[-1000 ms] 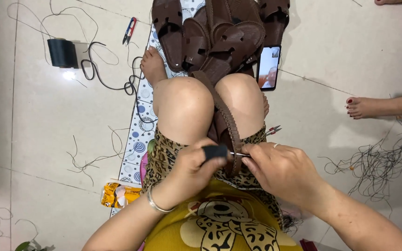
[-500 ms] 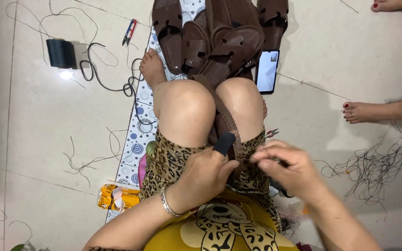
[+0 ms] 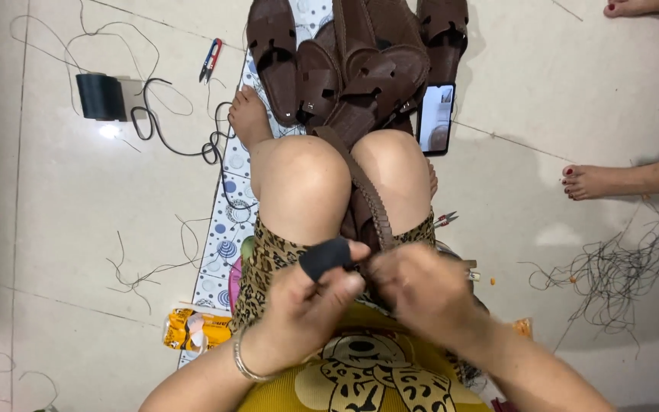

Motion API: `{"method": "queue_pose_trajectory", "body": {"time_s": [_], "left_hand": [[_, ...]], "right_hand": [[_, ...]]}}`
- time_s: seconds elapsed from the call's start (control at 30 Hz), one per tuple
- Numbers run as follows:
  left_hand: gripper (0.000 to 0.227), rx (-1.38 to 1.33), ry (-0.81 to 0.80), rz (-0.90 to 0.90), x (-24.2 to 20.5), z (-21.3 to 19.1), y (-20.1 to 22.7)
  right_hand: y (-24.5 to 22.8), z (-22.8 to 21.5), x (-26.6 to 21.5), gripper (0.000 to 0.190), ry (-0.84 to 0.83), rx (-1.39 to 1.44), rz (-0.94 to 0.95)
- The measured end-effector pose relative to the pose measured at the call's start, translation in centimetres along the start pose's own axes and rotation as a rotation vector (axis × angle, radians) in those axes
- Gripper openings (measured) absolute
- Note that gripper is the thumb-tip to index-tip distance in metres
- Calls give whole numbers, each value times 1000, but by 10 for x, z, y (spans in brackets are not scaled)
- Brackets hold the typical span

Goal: Hand-stitching leather straps onto sandals using a needle and thread while sitting on the floor.

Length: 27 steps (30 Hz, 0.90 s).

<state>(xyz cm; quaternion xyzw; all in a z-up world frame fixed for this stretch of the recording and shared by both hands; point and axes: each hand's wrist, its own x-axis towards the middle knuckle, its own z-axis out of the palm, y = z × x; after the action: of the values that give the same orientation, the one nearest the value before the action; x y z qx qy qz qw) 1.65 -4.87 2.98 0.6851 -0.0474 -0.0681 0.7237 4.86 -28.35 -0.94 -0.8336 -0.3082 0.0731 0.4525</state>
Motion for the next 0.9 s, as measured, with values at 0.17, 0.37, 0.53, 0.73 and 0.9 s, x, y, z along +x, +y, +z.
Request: {"method": "queue_pose_trajectory", "body": {"time_s": [0.17, 0.37, 0.53, 0.73, 0.9], "left_hand": [[61, 661, -570, -675, -12, -56, -18], [25, -514, -283, -87, 0, -44, -21], [27, -874, 52, 20, 19, -67, -13], [28, -800, 392, -110, 18, -157, -37], [30, -617, 685, -301, 2, -211, -67]], "right_hand": [[182, -117, -84, 16, 552, -621, 370], [53, -70, -18, 40, 333, 45, 638], [16, -12, -14, 41, -142, 151, 272], [-1, -19, -9, 22, -91, 520, 294], [-11, 13, 13, 34, 71, 741, 168]]}}
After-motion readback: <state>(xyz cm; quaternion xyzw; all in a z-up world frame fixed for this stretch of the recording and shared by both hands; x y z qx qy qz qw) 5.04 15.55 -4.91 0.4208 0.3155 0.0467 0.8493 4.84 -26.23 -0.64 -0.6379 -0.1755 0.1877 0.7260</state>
